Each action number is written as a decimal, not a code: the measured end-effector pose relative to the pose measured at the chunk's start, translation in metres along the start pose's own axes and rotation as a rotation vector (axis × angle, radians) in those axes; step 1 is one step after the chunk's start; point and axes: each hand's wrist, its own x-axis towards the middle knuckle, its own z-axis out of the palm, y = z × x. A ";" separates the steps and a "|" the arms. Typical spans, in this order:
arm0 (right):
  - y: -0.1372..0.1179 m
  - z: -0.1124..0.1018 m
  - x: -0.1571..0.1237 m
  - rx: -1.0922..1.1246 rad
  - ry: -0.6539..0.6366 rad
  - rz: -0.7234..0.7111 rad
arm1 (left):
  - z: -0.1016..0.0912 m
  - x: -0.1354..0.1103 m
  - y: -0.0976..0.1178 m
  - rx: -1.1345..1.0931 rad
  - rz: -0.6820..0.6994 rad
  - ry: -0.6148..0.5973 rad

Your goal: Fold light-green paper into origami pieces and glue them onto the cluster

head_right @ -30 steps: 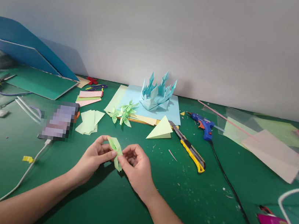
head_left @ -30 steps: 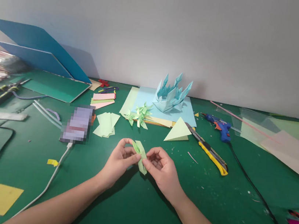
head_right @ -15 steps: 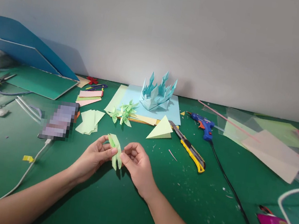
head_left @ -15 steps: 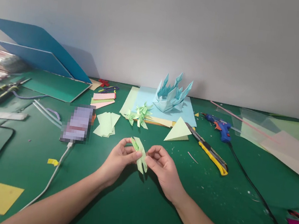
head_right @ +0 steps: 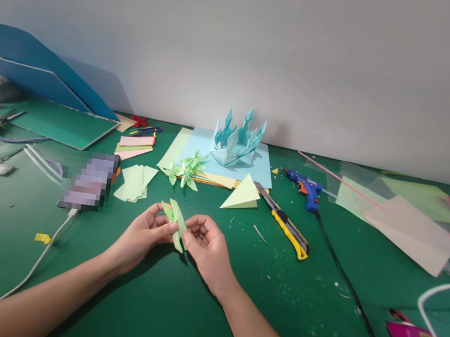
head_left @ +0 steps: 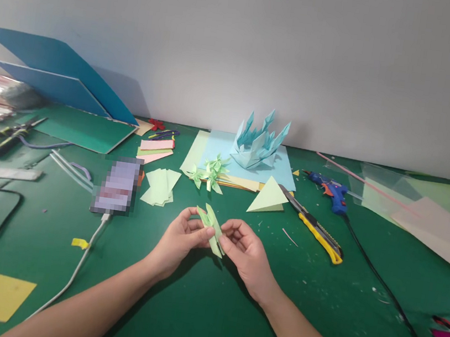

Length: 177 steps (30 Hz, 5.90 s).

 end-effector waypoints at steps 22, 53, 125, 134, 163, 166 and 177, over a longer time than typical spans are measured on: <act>0.003 -0.004 0.002 -0.193 0.042 -0.194 | -0.003 0.002 -0.003 0.149 -0.005 -0.060; -0.001 -0.007 0.002 -0.566 0.062 -0.435 | -0.008 0.003 -0.003 0.136 -0.016 -0.199; 0.001 -0.012 0.004 -1.013 0.057 -0.580 | -0.025 0.010 0.004 0.861 0.287 -0.032; 0.003 -0.014 0.004 -1.051 0.003 -0.569 | -0.020 0.006 0.004 1.115 0.534 -0.170; 0.008 -0.013 0.004 -1.152 0.021 -0.510 | -0.028 0.012 0.001 1.540 0.808 -0.207; 0.007 -0.012 0.004 -1.158 0.035 -0.512 | -0.027 0.009 0.002 1.512 0.770 -0.216; 0.005 -0.012 0.004 -1.159 0.023 -0.503 | -0.023 0.003 0.005 1.436 0.664 -0.213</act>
